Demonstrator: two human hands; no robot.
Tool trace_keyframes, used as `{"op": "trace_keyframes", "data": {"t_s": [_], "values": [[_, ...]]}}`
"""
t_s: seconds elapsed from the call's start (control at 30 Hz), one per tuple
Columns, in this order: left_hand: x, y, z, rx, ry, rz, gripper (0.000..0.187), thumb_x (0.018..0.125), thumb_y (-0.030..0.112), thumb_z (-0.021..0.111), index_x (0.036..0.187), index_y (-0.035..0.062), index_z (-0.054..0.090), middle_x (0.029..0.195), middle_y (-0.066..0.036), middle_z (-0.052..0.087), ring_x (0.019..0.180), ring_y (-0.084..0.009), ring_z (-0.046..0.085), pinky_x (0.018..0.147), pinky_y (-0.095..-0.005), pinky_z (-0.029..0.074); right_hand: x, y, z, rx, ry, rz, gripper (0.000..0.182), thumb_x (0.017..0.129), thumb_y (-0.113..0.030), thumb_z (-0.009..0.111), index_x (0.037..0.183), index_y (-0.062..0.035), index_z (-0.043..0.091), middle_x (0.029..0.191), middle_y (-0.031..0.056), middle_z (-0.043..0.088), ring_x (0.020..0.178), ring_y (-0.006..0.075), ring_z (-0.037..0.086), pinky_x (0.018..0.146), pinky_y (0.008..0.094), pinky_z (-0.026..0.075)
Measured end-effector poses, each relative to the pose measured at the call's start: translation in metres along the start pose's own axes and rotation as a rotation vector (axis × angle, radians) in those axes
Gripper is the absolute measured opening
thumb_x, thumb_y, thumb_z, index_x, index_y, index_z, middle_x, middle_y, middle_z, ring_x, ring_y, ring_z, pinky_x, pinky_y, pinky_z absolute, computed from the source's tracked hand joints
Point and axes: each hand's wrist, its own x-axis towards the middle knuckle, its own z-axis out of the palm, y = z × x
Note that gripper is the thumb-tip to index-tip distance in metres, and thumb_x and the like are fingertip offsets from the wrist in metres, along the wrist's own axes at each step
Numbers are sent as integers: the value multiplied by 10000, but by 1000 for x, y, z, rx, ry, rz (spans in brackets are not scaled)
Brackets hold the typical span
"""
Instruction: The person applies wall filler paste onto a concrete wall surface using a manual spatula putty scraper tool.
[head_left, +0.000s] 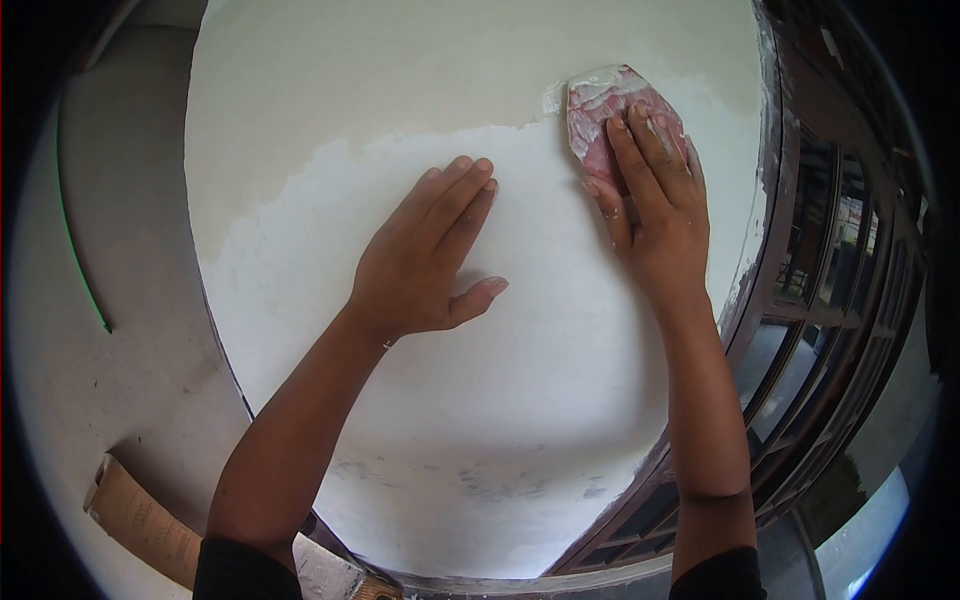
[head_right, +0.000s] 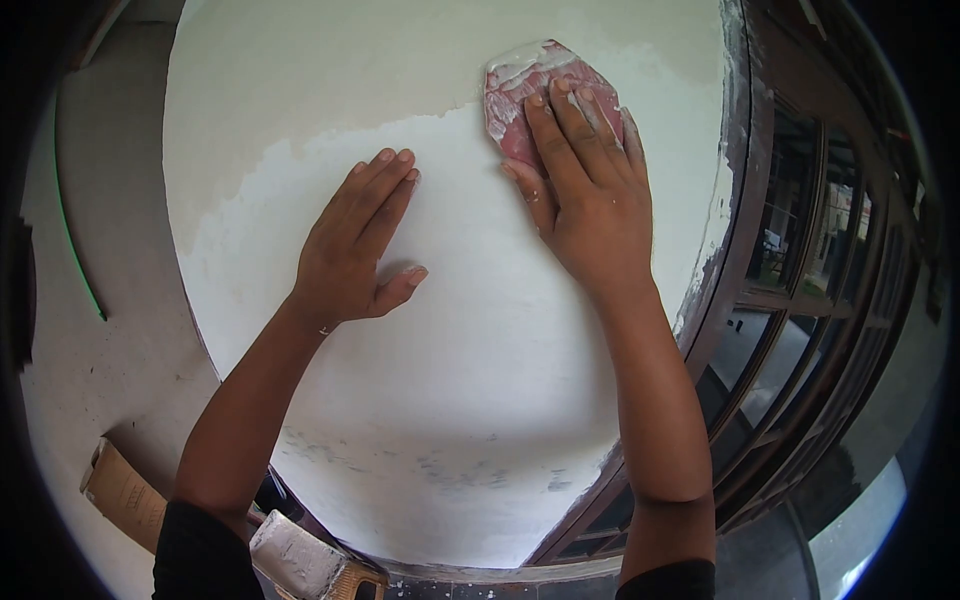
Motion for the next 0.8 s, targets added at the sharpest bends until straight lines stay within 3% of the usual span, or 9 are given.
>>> {"op": "trace_keyframes", "data": {"t_s": [0.07, 0.2, 0.27, 0.5, 0.8], "values": [[1, 0, -1, 5, 17, 17, 704, 811, 378, 704, 1304, -101, 554, 1442, -199, 492, 1347, -366, 478, 1123, -481, 424, 3, 1, 4, 14, -37, 29, 570, 862, -342, 764, 1369, -128, 615, 1399, 98, 609, 1306, 288, 561, 1126, 512, 375], [0, 1, 1, 8, 15, 6, 704, 807, 376, 705, 1299, -105, 555, 1438, -200, 495, 1347, -369, 478, 1121, -483, 426, -26, -3, -6, -26, -89, 32, 564, 863, -337, 764, 1365, -127, 617, 1407, 95, 603, 1298, 288, 567, 1116, 512, 385], [0, 0, 2, -1, 18, 1, 672, 899, 410, 579, 1334, -100, 542, 1451, -206, 508, 1377, -361, 471, 1146, -485, 386, -34, -3, -7, 0, -60, 34, 545, 870, -333, 759, 1353, -122, 623, 1413, 92, 598, 1288, 282, 575, 1110, 517, 392], [0, 1, 0, -7, 5, -3, 675, 886, 404, 594, 1336, -98, 541, 1446, -208, 512, 1371, -363, 477, 1143, -482, 389, 20, -12, 8, 16, 54, -51, 529, 867, -334, 763, 1332, -115, 636, 1360, 75, 635, 1281, 244, 584, 1101, 496, 411], [0, 0, 0, -10, 18, 1, 675, 881, 395, 598, 1343, -94, 537, 1456, -204, 503, 1377, -364, 471, 1140, -489, 389, -19, -12, -4, -14, -32, 14, 512, 875, -327, 757, 1327, -115, 643, 1378, 90, 625, 1295, 270, 575, 1111, 478, 400]]}}
